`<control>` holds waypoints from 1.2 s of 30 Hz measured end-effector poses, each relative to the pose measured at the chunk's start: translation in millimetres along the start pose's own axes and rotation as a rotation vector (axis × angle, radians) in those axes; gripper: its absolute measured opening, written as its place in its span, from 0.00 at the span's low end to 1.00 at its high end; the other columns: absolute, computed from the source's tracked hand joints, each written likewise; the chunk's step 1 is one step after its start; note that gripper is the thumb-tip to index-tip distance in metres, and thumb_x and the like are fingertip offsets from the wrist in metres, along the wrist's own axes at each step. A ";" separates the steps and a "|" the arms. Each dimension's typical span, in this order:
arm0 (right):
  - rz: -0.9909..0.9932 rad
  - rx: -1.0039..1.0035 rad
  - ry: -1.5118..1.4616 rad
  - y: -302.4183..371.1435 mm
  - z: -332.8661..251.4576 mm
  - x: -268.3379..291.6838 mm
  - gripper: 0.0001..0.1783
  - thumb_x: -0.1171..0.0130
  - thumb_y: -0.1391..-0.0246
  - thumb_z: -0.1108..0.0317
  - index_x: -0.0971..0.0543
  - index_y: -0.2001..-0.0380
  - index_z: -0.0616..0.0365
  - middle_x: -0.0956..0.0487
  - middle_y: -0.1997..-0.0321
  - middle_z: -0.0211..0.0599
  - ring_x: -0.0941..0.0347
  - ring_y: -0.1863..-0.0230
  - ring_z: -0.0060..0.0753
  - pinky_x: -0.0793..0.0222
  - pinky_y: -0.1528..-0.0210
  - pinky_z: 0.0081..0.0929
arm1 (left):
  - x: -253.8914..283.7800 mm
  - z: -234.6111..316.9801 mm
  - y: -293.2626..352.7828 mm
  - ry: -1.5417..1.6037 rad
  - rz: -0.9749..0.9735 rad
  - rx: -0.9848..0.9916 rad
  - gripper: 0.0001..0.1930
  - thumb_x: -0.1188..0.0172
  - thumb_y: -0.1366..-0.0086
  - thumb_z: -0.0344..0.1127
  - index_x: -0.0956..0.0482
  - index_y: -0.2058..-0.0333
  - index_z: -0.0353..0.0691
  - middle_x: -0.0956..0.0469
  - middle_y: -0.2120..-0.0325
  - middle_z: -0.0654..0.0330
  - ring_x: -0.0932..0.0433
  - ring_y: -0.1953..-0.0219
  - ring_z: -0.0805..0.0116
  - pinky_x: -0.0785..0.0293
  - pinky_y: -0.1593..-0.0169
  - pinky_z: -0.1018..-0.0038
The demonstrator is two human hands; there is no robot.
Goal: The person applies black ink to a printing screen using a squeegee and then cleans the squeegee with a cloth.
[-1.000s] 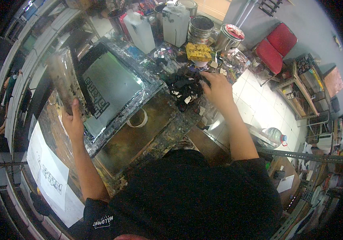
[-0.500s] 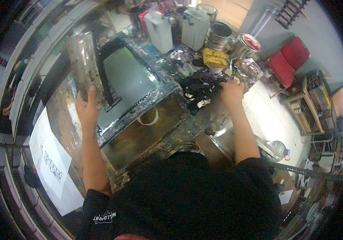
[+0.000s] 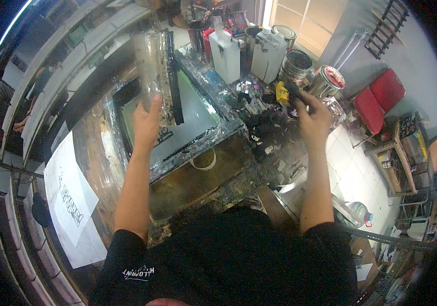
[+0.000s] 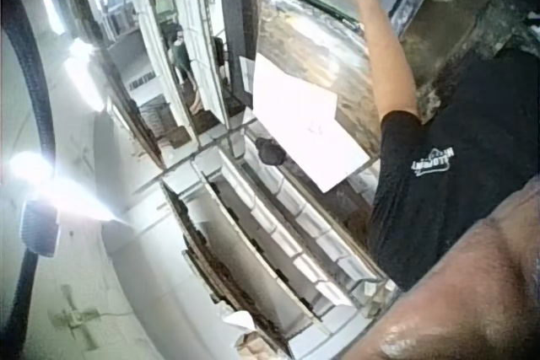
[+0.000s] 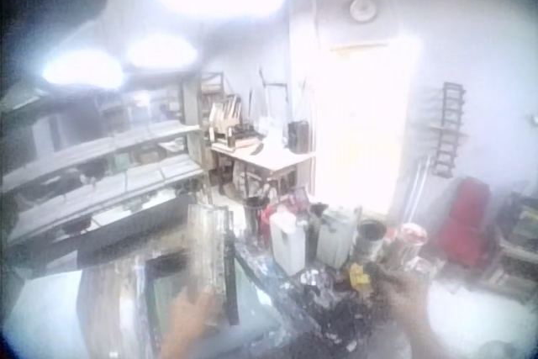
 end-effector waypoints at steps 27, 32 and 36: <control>0.082 1.010 0.248 -231.2 -225.4 -350.7 0.13 0.39 0.43 0.62 0.13 0.56 0.42 0.15 0.59 0.25 0.21 0.54 0.37 0.34 0.54 0.43 | 34.0 -47.7 -206.6 -0.104 0.026 -0.101 0.24 0.36 0.30 0.52 0.16 0.56 0.31 0.18 0.70 0.61 0.26 0.66 0.76 0.28 0.60 0.74; 0.056 1.048 0.200 -208.7 -209.3 -386.0 0.11 0.38 0.43 0.63 0.12 0.58 0.42 0.15 0.62 0.24 0.21 0.55 0.34 0.36 0.54 0.41 | 29.7 -75.1 -235.0 -0.076 0.074 -0.076 0.24 0.36 0.30 0.52 0.16 0.57 0.31 0.19 0.70 0.62 0.28 0.67 0.76 0.29 0.60 0.74; -0.044 0.995 0.167 -188.9 -183.5 -407.4 0.10 0.37 0.43 0.65 0.12 0.59 0.42 0.16 0.62 0.25 0.23 0.56 0.35 0.36 0.53 0.39 | 21.9 -83.5 -254.2 -0.007 0.078 -0.115 0.22 0.37 0.29 0.50 0.16 0.57 0.31 0.19 0.70 0.63 0.28 0.67 0.77 0.29 0.60 0.74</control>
Point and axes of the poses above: each hand's wrist, its own y-axis away from the middle knuckle, its own x-axis out of the back of the hand, z = x × y, the point moved 3 cm from there along -y, towards the middle knuckle
